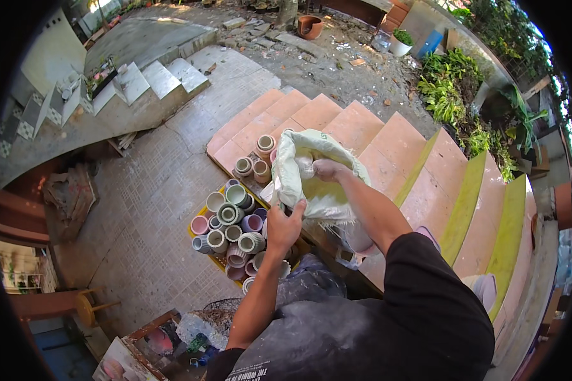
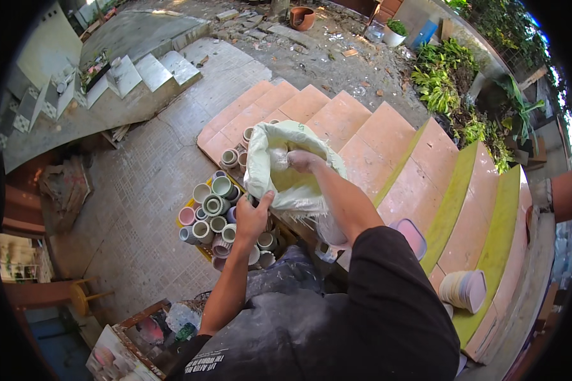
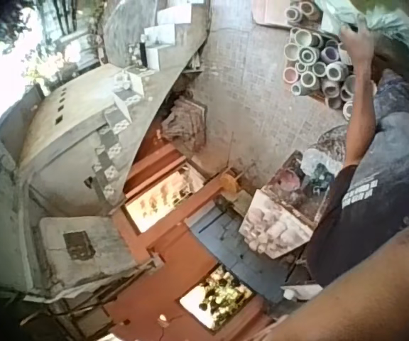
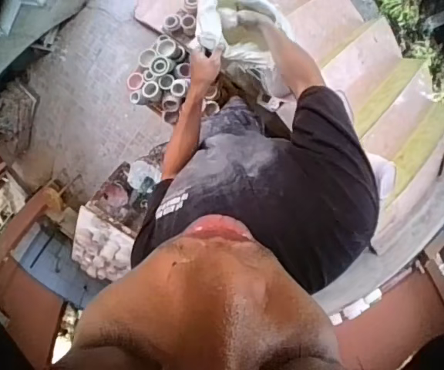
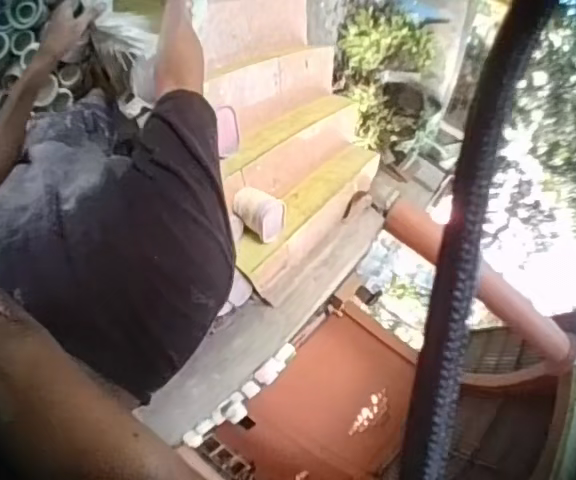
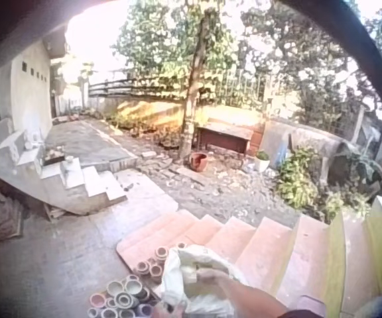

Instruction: The recorder prepares a plaster mixture with color pigments and pours it into various circular molds.

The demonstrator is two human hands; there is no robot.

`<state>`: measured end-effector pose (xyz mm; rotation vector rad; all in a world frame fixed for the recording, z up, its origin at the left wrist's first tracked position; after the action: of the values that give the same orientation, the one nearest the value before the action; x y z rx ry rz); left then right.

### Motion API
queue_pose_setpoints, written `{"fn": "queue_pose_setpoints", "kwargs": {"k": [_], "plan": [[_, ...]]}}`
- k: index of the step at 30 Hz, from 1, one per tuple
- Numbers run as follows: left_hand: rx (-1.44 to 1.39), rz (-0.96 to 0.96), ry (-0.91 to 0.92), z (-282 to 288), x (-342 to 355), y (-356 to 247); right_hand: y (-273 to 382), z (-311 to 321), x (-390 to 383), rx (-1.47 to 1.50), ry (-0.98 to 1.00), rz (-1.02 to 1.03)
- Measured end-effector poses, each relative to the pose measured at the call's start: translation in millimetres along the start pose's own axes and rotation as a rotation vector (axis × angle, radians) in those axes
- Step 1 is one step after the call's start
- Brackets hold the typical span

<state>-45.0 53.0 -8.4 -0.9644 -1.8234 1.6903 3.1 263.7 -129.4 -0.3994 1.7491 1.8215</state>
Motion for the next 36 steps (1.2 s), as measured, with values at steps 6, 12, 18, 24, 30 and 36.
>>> {"fn": "queue_pose_setpoints", "kwargs": {"k": [6, 12, 18, 24, 30, 36], "plan": [[0.104, 0.084, -0.014, 4, 0, 2, 77, -7, -122, 0.187, -0.624, 0.345], [0.067, 0.042, 0.006, 0, 1, 6, 66, -8, -154, 0.239, -0.797, 0.307], [0.052, 0.104, -0.026, -6, -3, -2, 65, -4, -206, 0.262, -0.882, 0.39], [-0.004, 0.123, -0.074, -5, 1, -4, 61, -20, -295, 0.106, -0.909, 0.401], [-0.056, 0.09, -0.067, -8, 3, -9, 15, -39, -334, -0.333, -1.079, -0.098], [-0.023, 0.028, -0.063, -12, 2, -18, -12, -60, -294, -0.971, -1.0, -0.383]]}}
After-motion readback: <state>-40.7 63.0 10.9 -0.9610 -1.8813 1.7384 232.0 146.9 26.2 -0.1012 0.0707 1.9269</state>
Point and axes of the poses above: each hand's wrist, its own x-axis towards the middle knuckle, its own z-axis out of the back of the hand, y = z × x, the point moved 7 cm from there along x, towards the middle knuckle, and after that the axes turned 13 degrees about -x, right-handed, at the moved point
